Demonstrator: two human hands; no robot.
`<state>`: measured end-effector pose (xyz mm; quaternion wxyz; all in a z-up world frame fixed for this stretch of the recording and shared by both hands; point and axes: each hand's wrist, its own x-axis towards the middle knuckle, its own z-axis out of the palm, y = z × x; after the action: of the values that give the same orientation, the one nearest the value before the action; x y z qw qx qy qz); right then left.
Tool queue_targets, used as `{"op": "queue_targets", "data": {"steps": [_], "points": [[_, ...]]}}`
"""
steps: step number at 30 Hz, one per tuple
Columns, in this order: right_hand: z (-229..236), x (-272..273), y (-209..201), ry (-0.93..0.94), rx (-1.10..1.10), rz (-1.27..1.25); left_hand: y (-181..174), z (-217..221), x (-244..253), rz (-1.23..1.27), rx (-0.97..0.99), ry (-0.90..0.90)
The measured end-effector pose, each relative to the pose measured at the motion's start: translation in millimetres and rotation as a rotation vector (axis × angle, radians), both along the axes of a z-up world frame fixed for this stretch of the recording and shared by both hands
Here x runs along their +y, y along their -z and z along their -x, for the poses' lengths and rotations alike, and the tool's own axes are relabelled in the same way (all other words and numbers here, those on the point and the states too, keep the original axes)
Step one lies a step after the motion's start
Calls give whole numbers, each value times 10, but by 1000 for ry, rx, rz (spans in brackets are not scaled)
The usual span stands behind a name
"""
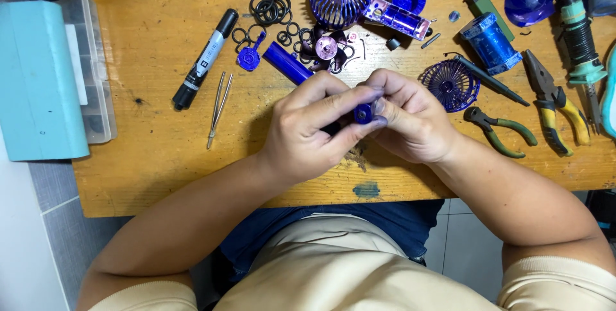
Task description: The person assembles a small blue cylindrical component by inserting a metal pin, seating a black O-ring, and using a blue hexagonal tool to press-fit the assembly. They then use tweezers to place additional small black rings onto the component.
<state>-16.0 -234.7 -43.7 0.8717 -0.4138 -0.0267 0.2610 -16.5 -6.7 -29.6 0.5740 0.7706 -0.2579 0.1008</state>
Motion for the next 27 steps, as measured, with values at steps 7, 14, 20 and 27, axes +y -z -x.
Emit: {"op": "queue_targets", "data": {"steps": [7,14,20,27], "points": [[8,35,-30,18,-17,6,10,-23,-33,60,124,13],[6,47,-55,62,-134,194,18,-33,-33,113,280,67],[46,23,-47,121,-282,447,34,-48,-38,129,294,79],[42,25,-85,118,-308,495,-17,-53,-43,154,342,116]]}}
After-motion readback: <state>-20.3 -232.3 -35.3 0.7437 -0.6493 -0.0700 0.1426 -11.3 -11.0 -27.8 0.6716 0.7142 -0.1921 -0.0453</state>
